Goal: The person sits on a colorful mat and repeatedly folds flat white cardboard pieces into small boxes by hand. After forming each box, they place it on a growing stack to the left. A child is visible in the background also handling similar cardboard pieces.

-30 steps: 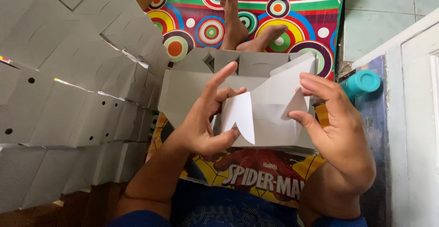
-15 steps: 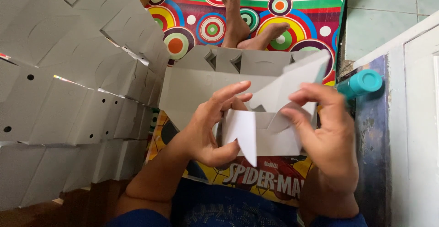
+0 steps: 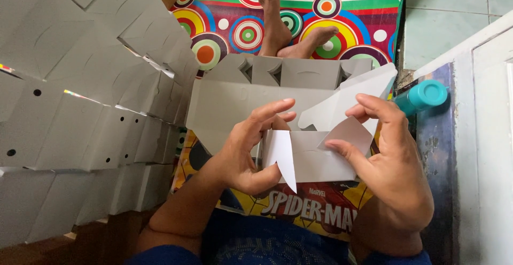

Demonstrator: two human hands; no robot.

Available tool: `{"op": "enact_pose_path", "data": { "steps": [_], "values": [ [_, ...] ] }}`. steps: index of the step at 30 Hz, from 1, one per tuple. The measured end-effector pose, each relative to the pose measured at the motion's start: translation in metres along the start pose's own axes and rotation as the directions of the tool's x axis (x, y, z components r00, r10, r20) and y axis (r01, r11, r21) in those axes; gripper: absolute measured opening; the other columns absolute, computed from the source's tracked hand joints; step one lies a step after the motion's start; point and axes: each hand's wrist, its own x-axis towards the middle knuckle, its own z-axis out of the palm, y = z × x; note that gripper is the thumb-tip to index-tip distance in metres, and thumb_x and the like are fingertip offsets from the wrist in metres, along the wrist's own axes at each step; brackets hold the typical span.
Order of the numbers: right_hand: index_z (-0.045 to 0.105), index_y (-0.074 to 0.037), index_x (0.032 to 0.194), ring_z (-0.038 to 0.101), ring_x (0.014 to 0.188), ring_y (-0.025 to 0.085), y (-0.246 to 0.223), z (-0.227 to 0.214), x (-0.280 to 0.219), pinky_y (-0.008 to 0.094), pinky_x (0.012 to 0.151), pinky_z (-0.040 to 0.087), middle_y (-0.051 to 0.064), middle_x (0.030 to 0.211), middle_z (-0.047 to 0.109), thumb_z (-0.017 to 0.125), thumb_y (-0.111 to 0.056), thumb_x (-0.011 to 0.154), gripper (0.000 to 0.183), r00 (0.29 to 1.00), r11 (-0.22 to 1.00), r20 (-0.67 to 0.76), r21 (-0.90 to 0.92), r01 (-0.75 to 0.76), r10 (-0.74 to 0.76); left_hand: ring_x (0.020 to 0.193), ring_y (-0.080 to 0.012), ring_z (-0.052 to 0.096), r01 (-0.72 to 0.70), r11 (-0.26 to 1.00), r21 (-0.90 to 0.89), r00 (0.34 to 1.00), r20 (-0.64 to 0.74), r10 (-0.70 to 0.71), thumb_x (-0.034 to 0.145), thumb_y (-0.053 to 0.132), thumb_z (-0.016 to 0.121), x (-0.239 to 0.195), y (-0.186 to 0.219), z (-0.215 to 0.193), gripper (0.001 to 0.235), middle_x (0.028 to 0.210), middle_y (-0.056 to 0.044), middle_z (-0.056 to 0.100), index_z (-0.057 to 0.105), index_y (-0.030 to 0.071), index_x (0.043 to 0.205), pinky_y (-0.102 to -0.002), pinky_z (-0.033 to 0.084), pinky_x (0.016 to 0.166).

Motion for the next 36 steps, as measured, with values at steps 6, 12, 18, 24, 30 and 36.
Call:
{"op": "enact_pose_path", "data": {
  "steps": [6,12,18,24,30,36],
  "values": [
    [0.038,-0.001,0.145,0.06,0.11,0.027,-0.002,0.0,-0.002,0.043,0.114,0.044,0.016,0.117,0.059,0.088,-0.012,0.084,0.079,0.996,0.995,-0.019,-0.043,0.085,-0.086,0.092,-0.0187,0.057,0.017,0.999,0.031,1.0,-0.012,-0.016,0.082,0.012,0.054,0.001,0.003,0.005,0.075,0.097,-0.007,0.057,0.034,0.003,0.154,-0.048,0.051,0.126],
    [0.049,-0.006,0.141,0.064,0.118,0.026,-0.014,-0.006,0.0,0.04,0.11,0.044,0.008,0.119,0.072,0.086,-0.02,0.083,0.07,0.998,0.993,0.033,-0.108,0.052,-0.048,0.094,-0.0194,0.06,0.026,0.998,0.051,0.999,-0.027,-0.024,0.083,0.012,0.056,0.003,0.002,0.011,0.074,0.103,-0.009,0.061,0.036,0.003,0.153,-0.048,0.052,0.125],
    [0.048,-0.008,0.141,0.066,0.115,0.022,-0.018,-0.004,0.003,0.035,0.103,0.048,0.006,0.114,0.077,0.074,-0.008,0.095,0.053,1.0,0.999,0.015,-0.027,-0.017,0.018,0.097,-0.0192,0.062,0.008,0.997,0.083,1.0,-0.029,-0.006,0.083,0.016,0.057,0.003,0.001,0.015,0.073,0.11,-0.01,0.064,0.037,0.003,0.152,-0.048,0.054,0.121],
    [0.046,-0.01,0.142,0.075,0.105,0.013,-0.023,0.0,0.002,0.028,0.1,0.053,0.003,0.106,0.08,0.069,-0.005,0.096,0.051,0.997,0.991,0.069,0.121,-0.053,0.045,0.097,-0.0189,0.062,0.005,0.998,0.069,1.0,-0.017,-0.004,0.084,0.014,0.056,0.001,-0.002,0.02,0.072,0.116,-0.009,0.062,0.037,0.003,0.152,-0.05,0.055,0.121],
    [0.035,-0.01,0.152,0.062,0.13,0.023,-0.005,-0.008,-0.007,0.043,0.117,0.036,0.012,0.143,0.059,0.079,-0.021,0.082,0.083,0.958,0.98,0.253,0.179,0.088,-0.132,0.095,-0.0156,0.057,0.025,0.999,0.041,0.999,-0.036,-0.023,0.085,0.011,0.057,0.003,0.001,0.016,0.07,0.104,-0.007,0.059,0.038,0.002,0.152,-0.046,0.051,0.124],
    [0.029,-0.018,0.157,0.042,0.149,0.025,-0.008,-0.008,-0.014,0.053,0.119,0.019,0.006,0.162,0.043,0.076,-0.035,0.086,0.086,0.895,0.935,0.39,-0.179,0.305,-0.217,0.123,-0.0231,0.053,0.099,0.993,0.067,0.992,0.066,-0.103,0.088,0.032,0.06,0.003,0.009,0.004,0.075,0.137,-0.012,0.049,0.038,0.003,0.154,-0.035,0.043,0.109]
  ]
}}
